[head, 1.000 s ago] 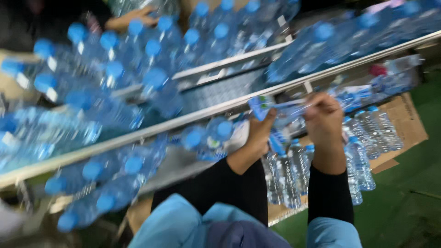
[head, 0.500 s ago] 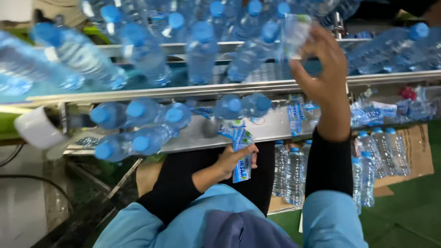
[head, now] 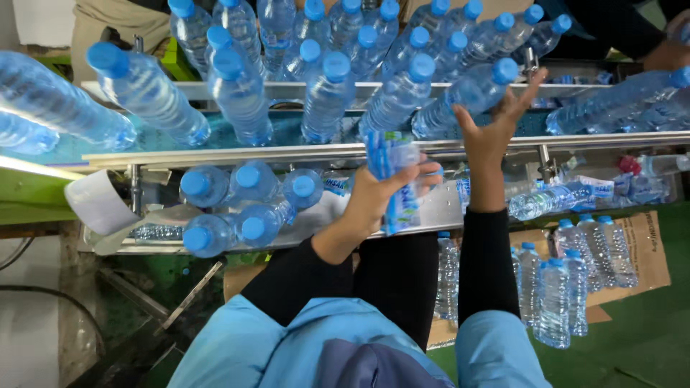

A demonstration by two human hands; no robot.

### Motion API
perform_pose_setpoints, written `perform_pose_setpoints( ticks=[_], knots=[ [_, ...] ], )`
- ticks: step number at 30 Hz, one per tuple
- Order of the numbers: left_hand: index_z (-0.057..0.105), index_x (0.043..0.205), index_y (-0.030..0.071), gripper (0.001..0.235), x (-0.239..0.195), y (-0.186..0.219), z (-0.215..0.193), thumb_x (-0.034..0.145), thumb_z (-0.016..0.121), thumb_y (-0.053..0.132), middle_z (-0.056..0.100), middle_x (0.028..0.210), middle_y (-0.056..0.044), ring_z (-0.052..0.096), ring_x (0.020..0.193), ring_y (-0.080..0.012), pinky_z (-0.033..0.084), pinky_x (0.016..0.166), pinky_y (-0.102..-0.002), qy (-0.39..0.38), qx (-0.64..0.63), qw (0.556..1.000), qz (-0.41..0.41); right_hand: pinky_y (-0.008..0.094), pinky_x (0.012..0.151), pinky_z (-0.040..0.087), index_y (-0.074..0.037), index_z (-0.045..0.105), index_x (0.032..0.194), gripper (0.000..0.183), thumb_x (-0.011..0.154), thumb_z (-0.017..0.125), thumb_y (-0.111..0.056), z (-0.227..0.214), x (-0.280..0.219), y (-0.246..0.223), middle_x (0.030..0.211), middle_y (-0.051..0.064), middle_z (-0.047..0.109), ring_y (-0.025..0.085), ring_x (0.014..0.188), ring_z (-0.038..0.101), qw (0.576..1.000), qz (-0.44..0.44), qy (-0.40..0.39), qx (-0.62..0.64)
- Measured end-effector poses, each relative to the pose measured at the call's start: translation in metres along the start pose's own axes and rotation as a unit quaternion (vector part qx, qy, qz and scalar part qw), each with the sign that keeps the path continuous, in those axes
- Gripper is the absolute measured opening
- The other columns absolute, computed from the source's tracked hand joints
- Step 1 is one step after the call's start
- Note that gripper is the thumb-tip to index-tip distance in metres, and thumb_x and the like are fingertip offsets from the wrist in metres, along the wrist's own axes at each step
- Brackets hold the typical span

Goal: The person applies labels to water bottles moving along a conveyor belt. They pick up labels from a stack in their left hand and affix them to the bottles with their right hand as the bottles pass by.

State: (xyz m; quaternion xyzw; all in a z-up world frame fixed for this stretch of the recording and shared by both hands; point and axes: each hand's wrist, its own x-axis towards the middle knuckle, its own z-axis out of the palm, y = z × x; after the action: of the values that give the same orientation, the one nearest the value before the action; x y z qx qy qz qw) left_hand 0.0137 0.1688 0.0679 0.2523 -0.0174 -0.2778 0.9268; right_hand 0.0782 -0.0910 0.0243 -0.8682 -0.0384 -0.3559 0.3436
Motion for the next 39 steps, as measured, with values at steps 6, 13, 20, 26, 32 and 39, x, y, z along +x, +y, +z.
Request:
perform_pose_setpoints(
  ticks=[6, 13, 20, 26, 32, 39],
  knots=[
    [0.072, 0.087, -0.011, 0.021, 0.05, -0.042, 0.01, 0.073, 0.087, -0.009, 0.071, 0.076, -0.03, 0.075, 0.072, -0.0414, 0.065, 0.063, -0.053, 0.135, 0.007, 0.987, 0.087, 0.047, 0.107, 0.045, 0.003, 0.057, 0.127, 0.071, 0.085, 0.08, -0.05, -0.05, -0.012, -0.125, 0.123, 0.021, 0.059, 0.033, 0.119, 0.058, 0.991, -0.019, -0.028, 0.13],
    [0.074, 0.089, 0.002, 0.029, 0.059, -0.062, 0.008, 0.075, 0.095, 0.017, 0.071, 0.075, -0.013, 0.073, 0.07, -0.0222, 0.062, 0.059, -0.042, 0.181, 0.084, 0.979, 0.051, 0.046, 0.084, 0.064, -0.003, 0.053, 0.092, 0.016, 0.096, 0.066, -0.011, -0.072, -0.005, -0.105, 0.092, 0.022, 0.064, 0.031, 0.088, 0.069, 0.847, 0.184, -0.084, 0.492],
    [0.07, 0.099, 0.001, 0.043, 0.076, -0.086, -0.01, 0.085, 0.089, 0.037, 0.073, 0.086, -0.02, 0.075, 0.076, -0.0325, 0.065, 0.065, -0.046, 0.136, 0.053, 0.989, 0.009, 0.036, 0.074, 0.059, -0.009, 0.068, 0.088, 0.013, 0.091, 0.078, -0.016, -0.078, 0.003, -0.102, 0.091, 0.011, 0.066, 0.023, 0.084, 0.069, 0.924, 0.162, -0.115, 0.326],
    [0.067, 0.103, -0.009, 0.037, 0.062, -0.066, 0.028, 0.09, 0.076, 0.025, 0.07, 0.085, -0.023, 0.072, 0.073, -0.0365, 0.064, 0.073, -0.047, 0.052, -0.107, 0.99, -0.07, 0.03, 0.078, 0.054, -0.008, 0.069, 0.098, 0.013, 0.108, 0.077, -0.005, -0.102, 0.064, -0.051, 0.098, 0.006, 0.068, 0.018, 0.087, 0.066, 0.998, 0.015, -0.056, -0.014],
    [0.059, 0.126, -0.009, 0.043, 0.063, -0.07, 0.023, 0.084, 0.052, -0.014, 0.067, 0.101, -0.022, 0.07, 0.085, -0.0317, 0.059, 0.087, -0.046, -0.015, -0.133, 0.989, -0.07, 0.049, 0.088, 0.049, -0.001, 0.074, 0.121, 0.043, 0.09, 0.103, -0.005, -0.079, 0.091, -0.015, 0.118, 0.02, 0.06, 0.036, 0.104, 0.058, 0.954, -0.217, -0.066, -0.198],
    [0.063, 0.122, -0.015, 0.044, 0.064, -0.053, 0.036, 0.089, 0.074, 0.012, 0.073, 0.114, -0.029, 0.074, 0.101, -0.0367, 0.062, 0.094, -0.047, 0.042, -0.003, 0.995, -0.089, 0.068, 0.145, 0.025, -0.038, -0.022, 0.166, 0.143, 0.093, 0.101, -0.043, -0.068, 0.017, 0.062, 0.176, -0.004, -0.024, 0.034, 0.173, -0.007, 0.997, 0.029, -0.058, -0.045]
  ],
)
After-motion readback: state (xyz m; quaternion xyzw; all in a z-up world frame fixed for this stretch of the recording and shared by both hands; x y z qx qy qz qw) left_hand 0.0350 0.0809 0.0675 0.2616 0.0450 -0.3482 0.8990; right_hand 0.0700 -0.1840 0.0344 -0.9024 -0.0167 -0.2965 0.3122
